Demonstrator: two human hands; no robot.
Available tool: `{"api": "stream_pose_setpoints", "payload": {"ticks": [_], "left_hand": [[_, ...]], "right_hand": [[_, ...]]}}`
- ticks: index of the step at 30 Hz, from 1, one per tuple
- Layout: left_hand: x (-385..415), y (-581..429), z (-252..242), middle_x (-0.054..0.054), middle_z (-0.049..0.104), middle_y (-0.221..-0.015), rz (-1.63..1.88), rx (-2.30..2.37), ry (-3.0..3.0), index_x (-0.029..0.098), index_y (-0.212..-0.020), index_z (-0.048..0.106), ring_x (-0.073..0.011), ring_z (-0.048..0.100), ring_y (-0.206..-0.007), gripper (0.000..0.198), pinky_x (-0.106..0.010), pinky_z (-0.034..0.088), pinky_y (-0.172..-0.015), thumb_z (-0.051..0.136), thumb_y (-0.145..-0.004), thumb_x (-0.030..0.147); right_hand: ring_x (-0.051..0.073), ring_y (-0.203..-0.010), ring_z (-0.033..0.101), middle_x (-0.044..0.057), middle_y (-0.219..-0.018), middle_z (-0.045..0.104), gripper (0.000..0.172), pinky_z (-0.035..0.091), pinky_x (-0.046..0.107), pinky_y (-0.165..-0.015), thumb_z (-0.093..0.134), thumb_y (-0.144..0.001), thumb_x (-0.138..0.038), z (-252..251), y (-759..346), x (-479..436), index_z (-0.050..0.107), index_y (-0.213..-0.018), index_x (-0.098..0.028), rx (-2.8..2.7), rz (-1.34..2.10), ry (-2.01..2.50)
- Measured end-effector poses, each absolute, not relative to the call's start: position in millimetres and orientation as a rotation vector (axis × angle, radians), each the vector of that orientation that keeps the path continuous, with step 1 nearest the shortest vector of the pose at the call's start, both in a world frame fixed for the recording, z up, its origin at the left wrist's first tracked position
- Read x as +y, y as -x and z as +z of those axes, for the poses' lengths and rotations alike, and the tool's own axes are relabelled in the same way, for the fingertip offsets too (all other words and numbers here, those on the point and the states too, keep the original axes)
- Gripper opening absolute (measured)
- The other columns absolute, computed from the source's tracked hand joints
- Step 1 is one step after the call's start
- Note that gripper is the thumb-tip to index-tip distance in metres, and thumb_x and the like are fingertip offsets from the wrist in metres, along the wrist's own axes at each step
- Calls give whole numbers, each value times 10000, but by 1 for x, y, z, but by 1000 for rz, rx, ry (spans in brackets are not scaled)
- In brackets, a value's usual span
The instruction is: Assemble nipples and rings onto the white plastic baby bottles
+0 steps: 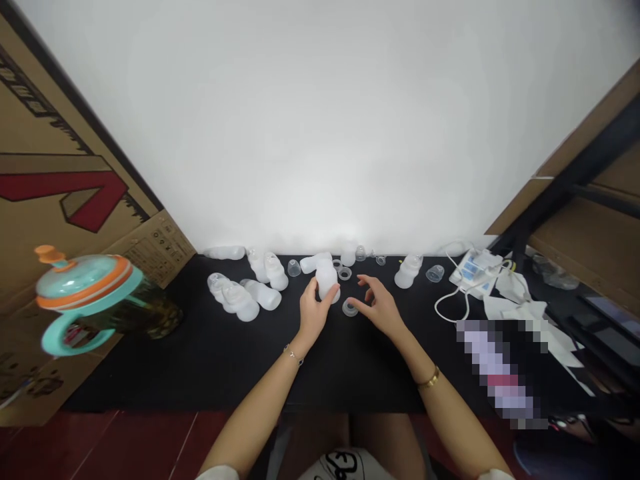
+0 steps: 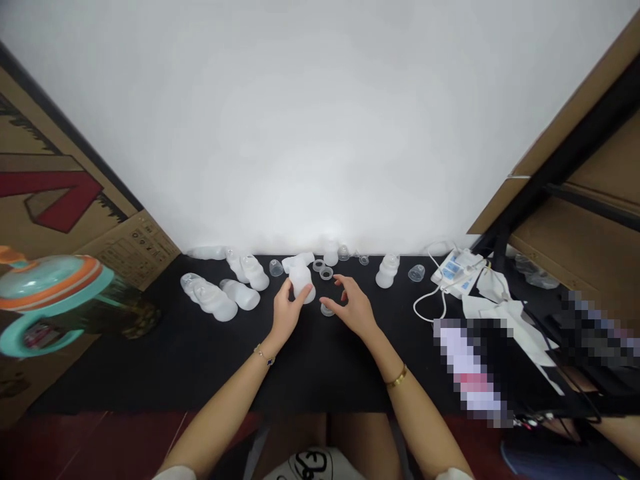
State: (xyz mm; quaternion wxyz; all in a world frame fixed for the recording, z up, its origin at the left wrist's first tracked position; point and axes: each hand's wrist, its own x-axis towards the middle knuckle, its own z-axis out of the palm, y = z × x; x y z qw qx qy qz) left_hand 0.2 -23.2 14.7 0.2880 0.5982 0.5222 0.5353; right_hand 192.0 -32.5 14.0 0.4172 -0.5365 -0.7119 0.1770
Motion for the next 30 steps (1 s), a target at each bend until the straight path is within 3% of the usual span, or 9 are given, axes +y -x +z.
{"api": "stream_pose_setpoints", "payload": {"ticks": [3,7,9,13,19,24,30], "left_hand": [[-22,0,14,-28,678,-850,1419,1406,-1575,189,-936,639,-193,625,-819,344,-279,480,-755,631,-870,526],[-21,0,13,-50,687,-966,1431,1399,-1612,194,-1020,654,-212,635,-925,355,-300,482,-838,657,-854,509],[-20,0,13,-58,678,-1018,1453,1416,-1631,200,-1031,661,-220,631,-975,351,-316,479,-882,679,-841,494],[-19,0,12,-70,673,-1063,1465,1406,-1591,203,-1055,666,-225,633,-999,364,-334,487,-903,702,-824,481],[-16,-3,12,-95,700,-1120,1469,1047,-1199,200,-1231,577,-222,678,-981,555,-321,528,-841,771,-767,433],[-16,-3,14,-89,736,-1018,1407,879,-961,167,-1139,645,-238,692,-929,495,-308,515,-792,772,-763,463],[-13,-1,12,-125,751,-988,1290,809,-772,120,-1093,718,-293,681,-989,514,-353,515,-830,767,-754,503]], "right_hand": [[134,-656,578,48,-1127,669,560,523,298,-665,757,-786,-466,7,-196,-25,620,-1287,-259,-1903,580,1346],[119,-628,565,27,-1061,710,238,491,284,-667,688,-844,-363,-3,-196,-20,749,-1046,-253,-1979,658,1379],[126,-633,566,21,-1023,726,197,480,282,-664,664,-861,-357,-6,-195,-19,770,-994,-258,-1985,679,1380],[136,-638,566,26,-1030,736,231,477,289,-653,657,-865,-403,-8,-195,-18,789,-999,-270,-1941,694,1356],[160,-677,607,48,-997,748,322,478,279,-586,653,-851,-486,2,-195,-20,799,-1005,-244,-1656,824,1304],[146,-569,590,59,-798,743,390,415,245,-454,728,-782,-513,10,-197,-19,808,-998,-198,-1261,1045,1331],[127,-600,634,70,-916,744,352,431,207,-439,807,-725,-496,8,-200,-17,807,-902,-192,-930,1254,1224]]}}
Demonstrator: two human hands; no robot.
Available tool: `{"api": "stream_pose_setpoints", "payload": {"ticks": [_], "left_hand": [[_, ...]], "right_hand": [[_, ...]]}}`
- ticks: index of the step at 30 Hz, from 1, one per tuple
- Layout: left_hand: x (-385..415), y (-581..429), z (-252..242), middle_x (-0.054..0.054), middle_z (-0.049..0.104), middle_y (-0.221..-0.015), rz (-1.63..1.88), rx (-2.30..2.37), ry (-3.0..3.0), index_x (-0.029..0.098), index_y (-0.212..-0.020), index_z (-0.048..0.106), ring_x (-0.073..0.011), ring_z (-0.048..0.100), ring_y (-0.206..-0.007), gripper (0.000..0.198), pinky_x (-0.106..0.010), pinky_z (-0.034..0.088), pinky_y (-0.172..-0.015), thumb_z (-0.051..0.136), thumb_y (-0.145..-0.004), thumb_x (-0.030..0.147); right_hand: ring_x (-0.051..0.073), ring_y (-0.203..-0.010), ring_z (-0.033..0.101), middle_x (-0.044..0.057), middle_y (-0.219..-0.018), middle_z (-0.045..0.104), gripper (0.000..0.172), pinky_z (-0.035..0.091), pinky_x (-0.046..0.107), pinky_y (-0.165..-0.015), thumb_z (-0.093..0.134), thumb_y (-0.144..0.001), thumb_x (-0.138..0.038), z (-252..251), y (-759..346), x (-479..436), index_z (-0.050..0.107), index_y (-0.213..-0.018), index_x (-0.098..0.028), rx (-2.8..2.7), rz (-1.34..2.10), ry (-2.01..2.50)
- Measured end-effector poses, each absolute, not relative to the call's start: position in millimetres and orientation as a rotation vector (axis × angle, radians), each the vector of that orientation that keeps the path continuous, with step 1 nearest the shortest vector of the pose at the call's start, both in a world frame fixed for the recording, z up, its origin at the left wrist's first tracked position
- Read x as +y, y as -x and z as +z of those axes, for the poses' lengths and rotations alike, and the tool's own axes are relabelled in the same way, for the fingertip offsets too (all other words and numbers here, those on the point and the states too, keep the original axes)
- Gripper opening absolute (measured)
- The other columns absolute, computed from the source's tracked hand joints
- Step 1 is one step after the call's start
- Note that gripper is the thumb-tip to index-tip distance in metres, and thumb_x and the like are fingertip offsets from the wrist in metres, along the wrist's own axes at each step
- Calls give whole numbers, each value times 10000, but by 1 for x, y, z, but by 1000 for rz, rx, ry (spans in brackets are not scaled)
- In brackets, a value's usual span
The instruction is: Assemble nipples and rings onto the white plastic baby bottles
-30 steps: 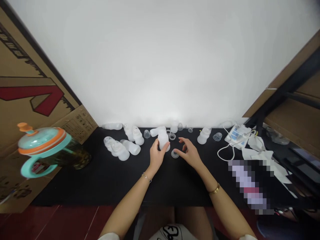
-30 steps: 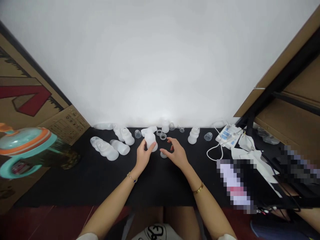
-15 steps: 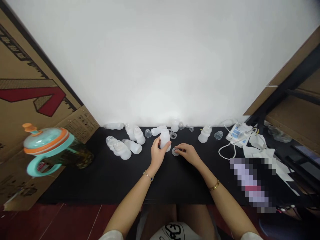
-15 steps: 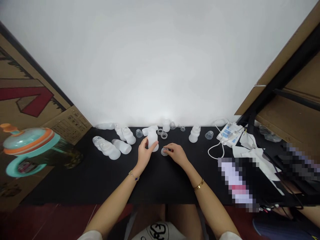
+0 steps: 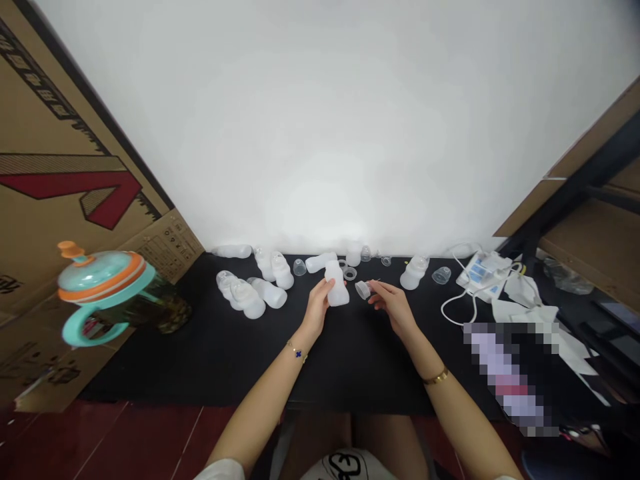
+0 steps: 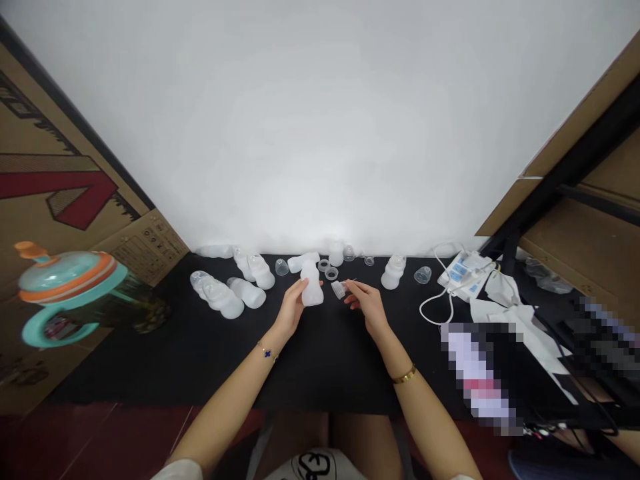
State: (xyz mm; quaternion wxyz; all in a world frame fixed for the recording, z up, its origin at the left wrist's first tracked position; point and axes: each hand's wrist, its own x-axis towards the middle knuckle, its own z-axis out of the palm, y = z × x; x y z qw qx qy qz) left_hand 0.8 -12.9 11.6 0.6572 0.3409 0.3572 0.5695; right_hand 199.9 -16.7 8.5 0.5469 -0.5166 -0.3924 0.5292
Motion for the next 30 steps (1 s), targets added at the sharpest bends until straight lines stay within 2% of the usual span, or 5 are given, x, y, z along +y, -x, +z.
{"api": "stream_pose_setpoints", "payload": {"ticks": [8,16,19,24,30], "left_hand": [[-10,-3,6,-121,739,-1012,1234,789,-571,123,-1037,730,-267,667,-963,466,-316,513,-736,779,-734,474],[-10,-3,8,-80,711,-1115,1285,800,-745,172,-1063,720,-231,647,-998,487,-280,454,-804,861,-645,380],[-9,-3,6,-80,714,-1110,1272,808,-740,176,-1050,712,-232,649,-996,467,-283,449,-804,861,-651,368],[-10,-5,4,-77,712,-1122,1267,824,-782,179,-1065,687,-244,646,-1017,462,-295,452,-821,857,-666,337],[-12,-7,5,-64,689,-1103,1350,892,-850,186,-1020,625,-222,638,-1019,529,-306,465,-865,899,-573,260]], "right_hand": [[116,-566,649,44,-772,735,318,476,188,-442,832,-743,-461,3,-201,-15,740,-824,-168,-734,1445,1146],[216,-826,752,51,-1023,768,208,610,318,-701,731,-839,-420,8,-201,-17,695,-918,-231,-623,1602,1022],[198,-824,746,53,-1062,758,191,599,284,-669,706,-861,-392,8,-202,-17,699,-961,-229,-582,1652,999],[110,-632,652,52,-996,757,223,527,197,-528,706,-867,-347,7,-200,-16,718,-1037,-203,-544,1731,925],[110,-599,620,59,-917,751,152,502,216,-526,736,-808,-286,10,-197,-17,705,-918,-186,-516,1775,902]]}}
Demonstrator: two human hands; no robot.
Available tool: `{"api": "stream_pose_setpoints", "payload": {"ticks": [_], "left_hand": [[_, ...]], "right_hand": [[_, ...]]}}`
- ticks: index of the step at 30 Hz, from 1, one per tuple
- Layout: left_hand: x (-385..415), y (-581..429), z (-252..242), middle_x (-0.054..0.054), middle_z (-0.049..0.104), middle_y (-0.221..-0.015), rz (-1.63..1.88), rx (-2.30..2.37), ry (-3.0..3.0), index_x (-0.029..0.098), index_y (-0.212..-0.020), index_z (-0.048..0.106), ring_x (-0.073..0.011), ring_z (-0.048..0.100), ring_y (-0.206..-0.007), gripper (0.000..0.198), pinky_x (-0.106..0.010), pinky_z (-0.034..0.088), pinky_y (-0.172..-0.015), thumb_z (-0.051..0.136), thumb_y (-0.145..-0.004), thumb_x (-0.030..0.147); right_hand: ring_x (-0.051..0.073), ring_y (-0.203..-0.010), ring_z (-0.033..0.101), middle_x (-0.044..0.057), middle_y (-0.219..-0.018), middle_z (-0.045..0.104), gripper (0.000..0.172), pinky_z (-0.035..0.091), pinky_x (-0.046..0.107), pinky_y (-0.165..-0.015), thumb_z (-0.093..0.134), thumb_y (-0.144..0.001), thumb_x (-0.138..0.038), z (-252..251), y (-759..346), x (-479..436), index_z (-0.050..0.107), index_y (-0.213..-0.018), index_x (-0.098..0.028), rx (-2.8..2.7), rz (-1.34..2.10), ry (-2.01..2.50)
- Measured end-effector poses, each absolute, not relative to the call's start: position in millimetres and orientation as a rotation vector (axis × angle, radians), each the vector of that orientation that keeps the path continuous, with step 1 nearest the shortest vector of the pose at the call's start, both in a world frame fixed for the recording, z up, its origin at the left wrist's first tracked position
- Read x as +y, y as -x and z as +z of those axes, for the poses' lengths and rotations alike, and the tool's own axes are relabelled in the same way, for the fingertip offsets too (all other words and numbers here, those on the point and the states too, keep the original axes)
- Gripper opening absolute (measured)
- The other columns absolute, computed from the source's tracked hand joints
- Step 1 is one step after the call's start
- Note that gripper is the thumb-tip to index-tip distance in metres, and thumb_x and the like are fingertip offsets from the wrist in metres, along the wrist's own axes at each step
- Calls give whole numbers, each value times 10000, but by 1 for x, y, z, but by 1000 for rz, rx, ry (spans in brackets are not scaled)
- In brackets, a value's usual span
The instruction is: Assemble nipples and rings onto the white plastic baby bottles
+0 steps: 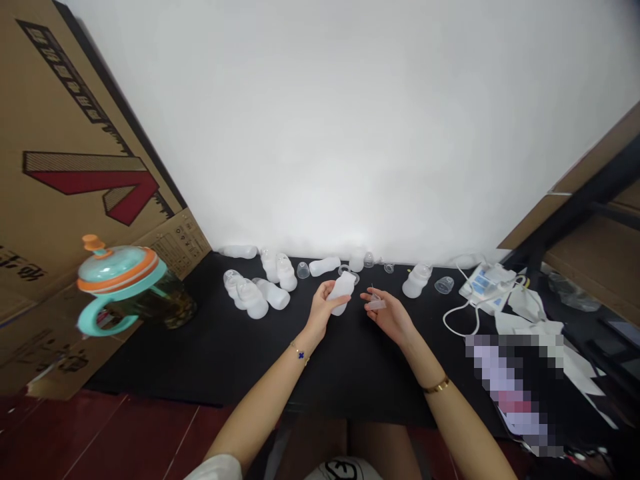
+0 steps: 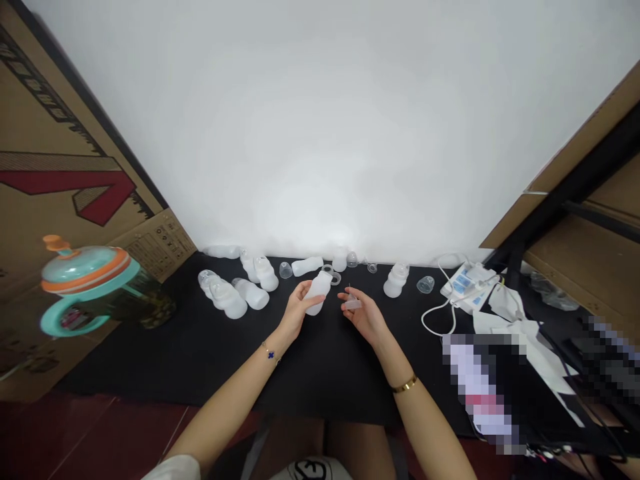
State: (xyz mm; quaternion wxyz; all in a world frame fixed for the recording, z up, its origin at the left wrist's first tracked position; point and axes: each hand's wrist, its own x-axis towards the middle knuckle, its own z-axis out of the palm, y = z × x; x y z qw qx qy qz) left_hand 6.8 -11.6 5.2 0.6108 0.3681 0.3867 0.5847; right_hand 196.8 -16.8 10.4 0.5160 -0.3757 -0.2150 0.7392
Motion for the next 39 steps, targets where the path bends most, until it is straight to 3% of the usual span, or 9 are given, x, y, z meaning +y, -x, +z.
{"api": "stream_pose_setpoints", "payload": {"ticks": [6,14,23,32,39], "left_hand": [[-10,-7,4,-50,684,-1049,1361,927,-841,190,-980,602,-211,642,-975,544,-304,464,-850,909,-536,254],[-13,-7,7,-64,707,-1072,1314,879,-824,183,-991,648,-214,652,-987,459,-310,452,-870,884,-621,318],[-12,-7,9,-79,728,-1060,1285,891,-784,169,-965,693,-229,665,-964,441,-307,459,-838,883,-620,366],[-15,-8,12,-80,732,-1058,1246,907,-806,173,-975,704,-232,667,-953,443,-305,463,-821,877,-630,391],[-13,-8,6,-87,729,-1088,1265,898,-850,183,-987,697,-236,669,-988,447,-334,455,-890,886,-621,358]], "right_hand": [[136,-661,671,91,-930,759,75,544,238,-596,743,-761,-182,6,-197,-16,677,-790,-165,-502,1774,898],[249,-999,717,93,-1070,747,103,603,300,-714,769,-775,-235,-1,-200,-13,716,-856,-200,-570,1662,933],[219,-1002,713,60,-1015,763,203,573,336,-907,787,-759,-268,-1,-198,-15,740,-949,-216,-599,1646,884],[219,-995,717,63,-1097,759,205,576,342,-824,755,-781,-322,4,-201,-17,723,-960,-229,-611,1653,963],[236,-1109,665,44,-1136,746,218,565,303,-754,746,-789,-365,3,-203,-15,724,-979,-260,-620,1529,1013]]}}
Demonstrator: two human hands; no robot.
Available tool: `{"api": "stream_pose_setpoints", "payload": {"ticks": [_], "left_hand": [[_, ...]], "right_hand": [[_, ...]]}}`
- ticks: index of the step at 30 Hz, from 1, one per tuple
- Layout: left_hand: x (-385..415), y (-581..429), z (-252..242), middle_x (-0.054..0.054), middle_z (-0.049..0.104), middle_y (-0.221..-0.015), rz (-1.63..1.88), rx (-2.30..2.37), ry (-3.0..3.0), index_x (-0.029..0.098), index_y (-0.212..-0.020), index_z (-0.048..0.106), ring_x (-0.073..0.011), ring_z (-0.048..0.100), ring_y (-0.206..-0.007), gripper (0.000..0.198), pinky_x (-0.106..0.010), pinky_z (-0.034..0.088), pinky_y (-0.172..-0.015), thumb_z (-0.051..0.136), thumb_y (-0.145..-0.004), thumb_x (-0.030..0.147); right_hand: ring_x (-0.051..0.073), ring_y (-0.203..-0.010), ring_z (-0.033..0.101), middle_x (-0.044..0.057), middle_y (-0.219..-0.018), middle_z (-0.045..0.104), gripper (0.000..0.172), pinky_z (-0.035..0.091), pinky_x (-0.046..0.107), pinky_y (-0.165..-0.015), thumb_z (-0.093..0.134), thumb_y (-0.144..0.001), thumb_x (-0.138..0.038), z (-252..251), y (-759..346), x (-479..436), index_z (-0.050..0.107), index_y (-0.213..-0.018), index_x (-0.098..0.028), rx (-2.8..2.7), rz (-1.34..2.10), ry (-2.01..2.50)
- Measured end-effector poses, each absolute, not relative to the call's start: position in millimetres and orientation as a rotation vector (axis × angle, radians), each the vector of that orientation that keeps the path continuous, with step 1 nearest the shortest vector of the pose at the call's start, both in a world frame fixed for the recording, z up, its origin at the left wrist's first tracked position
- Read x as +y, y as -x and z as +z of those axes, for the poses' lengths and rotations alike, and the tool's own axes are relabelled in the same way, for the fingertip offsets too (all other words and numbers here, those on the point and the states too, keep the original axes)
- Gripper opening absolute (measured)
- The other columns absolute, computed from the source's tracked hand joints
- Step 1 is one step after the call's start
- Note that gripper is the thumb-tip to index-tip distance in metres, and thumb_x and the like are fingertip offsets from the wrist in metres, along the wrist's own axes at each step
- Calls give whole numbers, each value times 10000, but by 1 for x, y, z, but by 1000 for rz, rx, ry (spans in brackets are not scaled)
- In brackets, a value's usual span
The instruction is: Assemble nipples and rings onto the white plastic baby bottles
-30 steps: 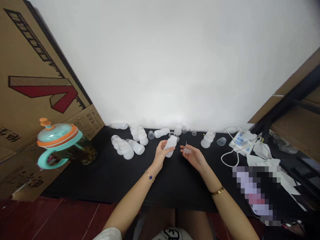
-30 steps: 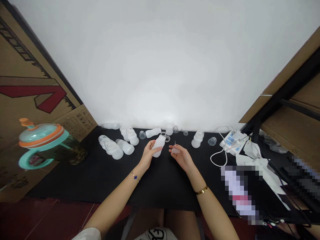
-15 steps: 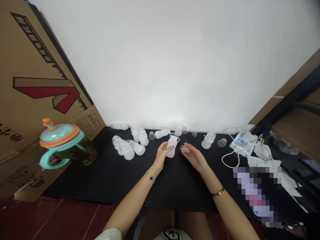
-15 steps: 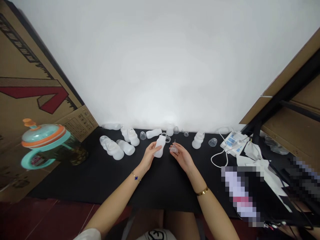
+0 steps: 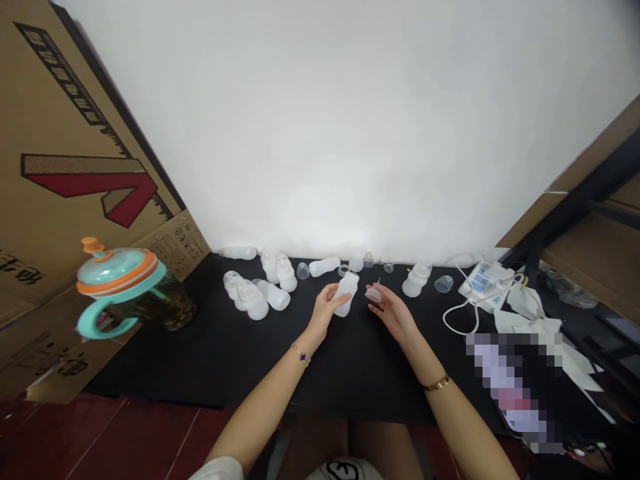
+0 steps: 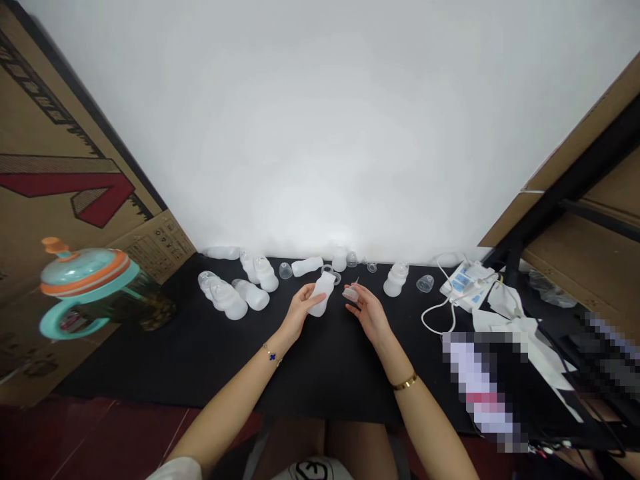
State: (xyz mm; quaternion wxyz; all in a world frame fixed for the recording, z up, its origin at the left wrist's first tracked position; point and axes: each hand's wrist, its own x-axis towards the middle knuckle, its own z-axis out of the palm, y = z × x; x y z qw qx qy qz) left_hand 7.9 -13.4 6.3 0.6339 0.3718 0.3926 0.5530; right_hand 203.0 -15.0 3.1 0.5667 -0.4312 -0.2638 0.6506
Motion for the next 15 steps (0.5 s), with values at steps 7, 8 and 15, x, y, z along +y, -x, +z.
{"api": "stream_pose_setpoints", "payload": {"ticks": [7,8,15], "left_hand": [[-12,-9,5,-86,723,-1040,1267,942,-956,179,-967,682,-241,660,-992,471,-348,458,-908,906,-570,299],[-12,-9,4,-86,722,-1035,1257,949,-985,180,-968,681,-242,658,-988,474,-349,458,-906,907,-567,294],[-12,-10,-2,-73,710,-1005,1241,989,-1168,191,-953,701,-251,645,-963,466,-338,453,-874,906,-543,273]], "right_hand": [[230,-1112,654,33,-1135,731,304,567,292,-773,830,-727,-405,5,-200,-15,702,-963,-264,-655,1273,957],[224,-1109,654,27,-1134,726,303,569,295,-790,838,-723,-400,6,-199,-15,700,-956,-265,-654,1238,934],[238,-1145,646,24,-1145,708,290,579,355,-887,829,-736,-388,13,-198,-16,689,-959,-269,-676,1129,872]]}}
